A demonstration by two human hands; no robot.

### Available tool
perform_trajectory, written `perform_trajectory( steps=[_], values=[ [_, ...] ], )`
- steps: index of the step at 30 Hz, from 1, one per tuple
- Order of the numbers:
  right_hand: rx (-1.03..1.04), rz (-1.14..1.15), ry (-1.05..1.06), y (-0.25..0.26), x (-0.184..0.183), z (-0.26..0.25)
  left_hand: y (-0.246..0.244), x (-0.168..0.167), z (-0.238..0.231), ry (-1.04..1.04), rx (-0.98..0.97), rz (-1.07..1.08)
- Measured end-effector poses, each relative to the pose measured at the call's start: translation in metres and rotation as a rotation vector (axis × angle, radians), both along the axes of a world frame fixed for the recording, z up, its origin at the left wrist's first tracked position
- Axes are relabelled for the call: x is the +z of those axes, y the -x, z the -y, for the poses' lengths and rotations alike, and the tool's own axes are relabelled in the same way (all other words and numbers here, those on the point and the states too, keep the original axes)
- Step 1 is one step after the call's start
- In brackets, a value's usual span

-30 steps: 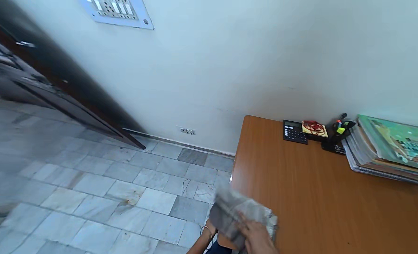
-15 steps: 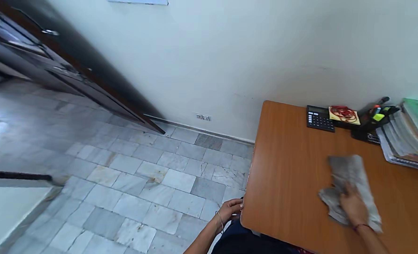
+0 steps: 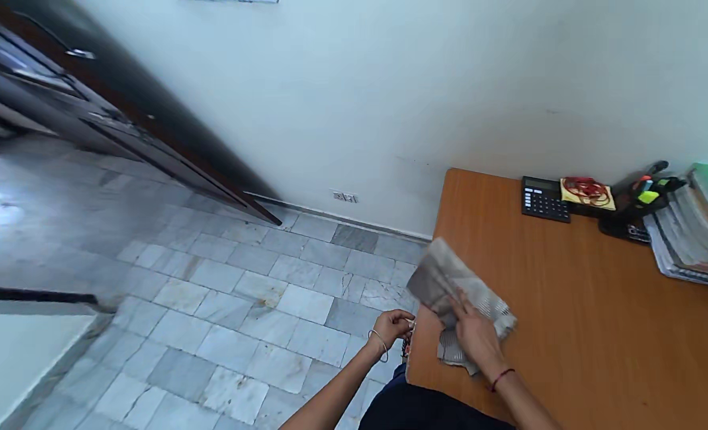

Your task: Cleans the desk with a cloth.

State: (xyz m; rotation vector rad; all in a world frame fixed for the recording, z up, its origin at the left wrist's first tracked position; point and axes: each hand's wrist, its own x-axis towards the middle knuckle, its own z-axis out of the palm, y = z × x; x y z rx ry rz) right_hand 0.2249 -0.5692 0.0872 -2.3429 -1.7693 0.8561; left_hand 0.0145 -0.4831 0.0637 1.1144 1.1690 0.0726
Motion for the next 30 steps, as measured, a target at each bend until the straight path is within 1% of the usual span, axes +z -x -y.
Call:
perform_trajectory(
  steps=[1,2,3,5,7,10,13,15,18,20,22,24,26,28,29,30],
  values=[
    [0.051,0.004,-0.02,0.003,-0.003,-0.003,0.0,0.001,-0.002,-0.035,-0.057,-0.027],
    [0.051,0.015,-0.032,0.0,-0.005,-0.004,0.0,0.002,-0.003,-0.084,-0.125,-0.052],
    [0.007,0.026,-0.027,-0.008,-0.006,-0.003,0.001,0.002,-0.003,-0.139,-0.199,-0.076],
    [-0.163,0.064,-0.033,-0.042,-0.011,0.009,0.004,0.003,-0.002,-0.264,-0.325,-0.11],
    [-0.381,0.117,-0.097,-0.089,-0.021,0.032,0.005,0.003,0.001,-0.391,-0.395,-0.136],
    [-0.681,0.196,-0.142,-0.164,-0.035,0.08,0.005,0.004,0.008,-0.506,-0.417,-0.163],
    [-0.902,0.217,-0.056,-0.214,-0.036,0.117,0.004,0.003,0.013,-0.592,-0.415,-0.186],
    [-0.975,0.212,-0.005,-0.221,-0.033,0.118,0.003,0.002,0.015,-0.626,-0.42,-0.206],
    [-0.978,0.194,-0.039,-0.188,-0.025,0.084,0.002,0.001,0.017,-0.631,-0.41,-0.225],
    [-0.883,0.165,-0.089,-0.148,-0.019,0.05,0.0,0.0,0.02,-0.598,-0.374,-0.246],
    [-0.663,0.11,-0.108,-0.101,-0.012,0.02,-0.002,-0.003,0.025,-0.575,-0.313,-0.256],
    [-0.324,0.033,-0.136,-0.058,-0.01,0.004,-0.004,-0.006,0.029,-0.584,-0.236,-0.249],
    [0.053,-0.048,-0.226,-0.027,-0.018,-0.001,-0.005,-0.008,0.035,-0.59,-0.181,-0.253],
    [0.415,-0.107,-0.31,-0.018,-0.028,-0.007,-0.007,-0.006,0.039,-0.58,-0.154,-0.268],
    [0.545,-0.103,-0.354,-0.022,-0.032,-0.016,-0.009,-0.003,0.04,-0.585,-0.138,-0.27],
    [0.626,-0.082,-0.388,-0.031,-0.035,-0.027,-0.009,-0.001,0.04,-0.583,-0.126,-0.267]
  ],
)
